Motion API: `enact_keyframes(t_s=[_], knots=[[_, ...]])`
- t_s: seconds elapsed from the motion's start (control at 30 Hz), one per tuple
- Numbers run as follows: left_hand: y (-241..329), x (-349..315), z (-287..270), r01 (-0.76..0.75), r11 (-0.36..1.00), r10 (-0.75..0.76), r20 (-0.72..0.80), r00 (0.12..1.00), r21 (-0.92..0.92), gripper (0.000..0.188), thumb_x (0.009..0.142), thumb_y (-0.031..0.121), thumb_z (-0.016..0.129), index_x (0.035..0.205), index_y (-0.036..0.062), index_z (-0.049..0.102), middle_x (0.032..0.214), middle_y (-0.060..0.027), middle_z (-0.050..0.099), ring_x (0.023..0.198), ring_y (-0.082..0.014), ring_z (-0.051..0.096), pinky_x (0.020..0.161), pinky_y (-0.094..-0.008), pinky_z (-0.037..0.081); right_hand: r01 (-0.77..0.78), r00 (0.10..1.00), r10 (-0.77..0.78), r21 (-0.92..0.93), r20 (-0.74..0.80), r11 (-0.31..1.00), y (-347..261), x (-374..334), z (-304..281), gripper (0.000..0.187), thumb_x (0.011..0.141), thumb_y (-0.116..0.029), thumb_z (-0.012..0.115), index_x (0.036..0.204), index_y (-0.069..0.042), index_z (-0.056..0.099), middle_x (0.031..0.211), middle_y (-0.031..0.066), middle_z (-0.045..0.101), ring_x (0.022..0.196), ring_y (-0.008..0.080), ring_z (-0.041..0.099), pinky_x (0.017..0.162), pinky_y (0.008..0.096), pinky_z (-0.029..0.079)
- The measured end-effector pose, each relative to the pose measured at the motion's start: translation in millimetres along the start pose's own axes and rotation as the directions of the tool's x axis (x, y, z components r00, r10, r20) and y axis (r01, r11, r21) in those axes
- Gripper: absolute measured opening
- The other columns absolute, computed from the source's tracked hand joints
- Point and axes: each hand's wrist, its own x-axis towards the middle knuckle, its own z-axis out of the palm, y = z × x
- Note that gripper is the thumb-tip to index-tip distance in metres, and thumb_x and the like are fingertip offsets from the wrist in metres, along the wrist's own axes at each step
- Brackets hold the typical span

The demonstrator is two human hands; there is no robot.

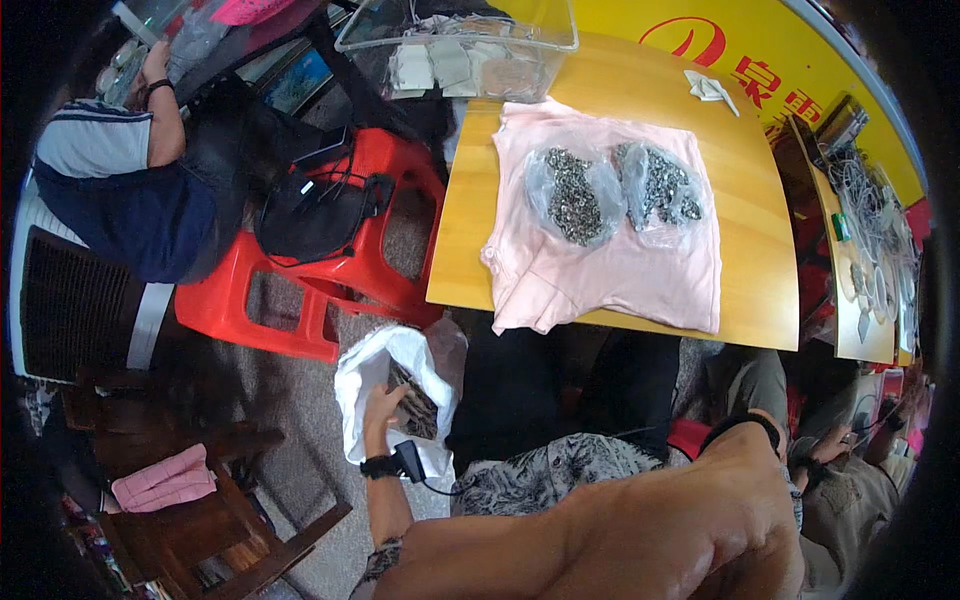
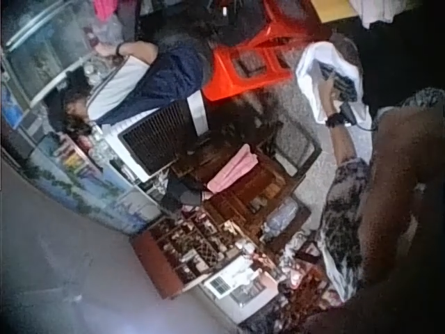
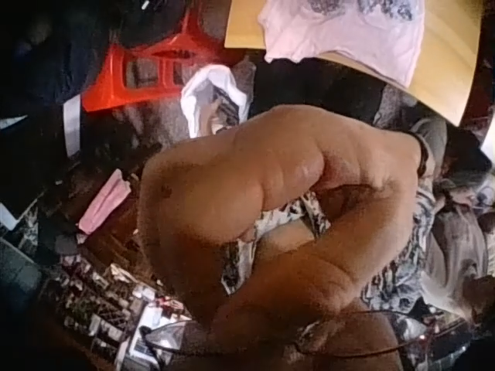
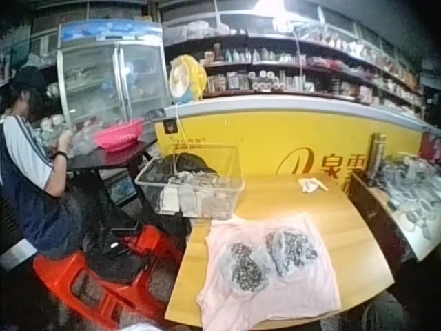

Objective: Sorting and preparing shoelace eyelets and metal hardware with production tracking tags.

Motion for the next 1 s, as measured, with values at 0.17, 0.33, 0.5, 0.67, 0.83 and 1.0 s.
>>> enact_keyframes(t_s=[0.17, 0.33, 0.5, 0.67, 0.83, 1.0], knots=[[88, -65, -60, -0.204, 0.913, 0.324, 0.325, 0.889, -0.353, 0.041, 0.087, 0.032, 0.065, 0.109, -0.0016, 0.061, 0.091, -0.0079, 0.065, 0.079, -0.0124, 0.063, 0.067, -0.0262, 0.054, -0.018, 0.999, 0.018, -0.016, -0.043, 1.000, -10, 5, -5, 0.037, 0.091, -0.037, 0.054, 0.089, 0.000, 0.059, 0.097, 0.0195, 0.058, 0.077, 0.0164, 0.057, 0.070, 0.0279, 0.049], [156, -126, -75, -0.413, 0.761, 0.562, 0.188, 0.806, -0.500, 0.027, 0.094, 0.019, 0.058, 0.111, -0.0024, 0.060, 0.095, -0.0079, 0.066, 0.084, -0.0124, 0.064, 0.072, -0.0257, 0.054, -0.034, 0.992, 0.031, -0.020, -0.126, 0.999, -23, -2, -11, 0.038, 0.092, -0.039, 0.052, 0.088, -0.001, 0.058, 0.098, 0.0201, 0.058, 0.078, 0.0165, 0.056, 0.070, 0.0278, 0.048], [201, -166, -65, -0.554, 0.649, 0.702, 0.128, 0.701, -0.522, 0.023, 0.095, 0.013, 0.054, 0.110, -0.0034, 0.060, 0.097, -0.0109, 0.066, 0.086, -0.0160, 0.065, 0.072, -0.0267, 0.053, -0.045, 0.974, 0.041, -0.013, -0.224, 0.999, -36, -14, -21, 0.039, 0.093, -0.041, 0.050, 0.087, -0.003, 0.057, 0.099, 0.0206, 0.057, 0.079, 0.0167, 0.056, 0.070, 0.0278, 0.048], [236, -194, -51, -0.648, 0.586, 0.780, 0.122, 0.613, -0.487, 0.020, 0.094, 0.010, 0.055, 0.108, -0.0035, 0.062, 0.095, -0.0111, 0.068, 0.085, -0.0145, 0.066, 0.074, -0.0252, 0.052, -0.048, 0.948, 0.043, -0.008, -0.316, 0.999, -57, -28, -34, 0.041, 0.094, -0.043, 0.048, 0.085, -0.004, 0.056, 0.100, 0.0211, 0.056, 0.080, 0.0168, 0.055, 0.071, 0.0278, 0.048], [273, -210, -29, -0.713, 0.501, 0.845, 0.098, 0.526, -0.490, 0.018, 0.093, 0.006, 0.056, 0.106, -0.0041, 0.063, 0.092, -0.0119, 0.069, 0.083, -0.0143, 0.066, 0.076, -0.0257, 0.052, -0.056, 0.907, 0.035, -0.038, -0.421, 0.998, -77, -37, -51, 0.042, 0.095, -0.045, 0.046, 0.084, -0.006, 0.055, 0.101, 0.0216, 0.055, 0.080, 0.0169, 0.054, 0.071, 0.0277, 0.047], [297, -198, -6, -0.701, 0.437, 0.868, 0.059, 0.493, -0.564, 0.017, 0.093, 0.005, 0.056, 0.105, -0.0048, 0.062, 0.093, -0.0132, 0.069, 0.082, -0.0152, 0.065, 0.074, -0.0261, 0.053, -0.072, 0.875, 0.033, -0.062, -0.482, 0.995, -97, -37, -71, 0.043, 0.096, -0.047, 0.044, 0.082, -0.007, 0.054, 0.102, 0.0221, 0.054, 0.081, 0.0171, 0.054, 0.071, 0.0277, 0.047]])
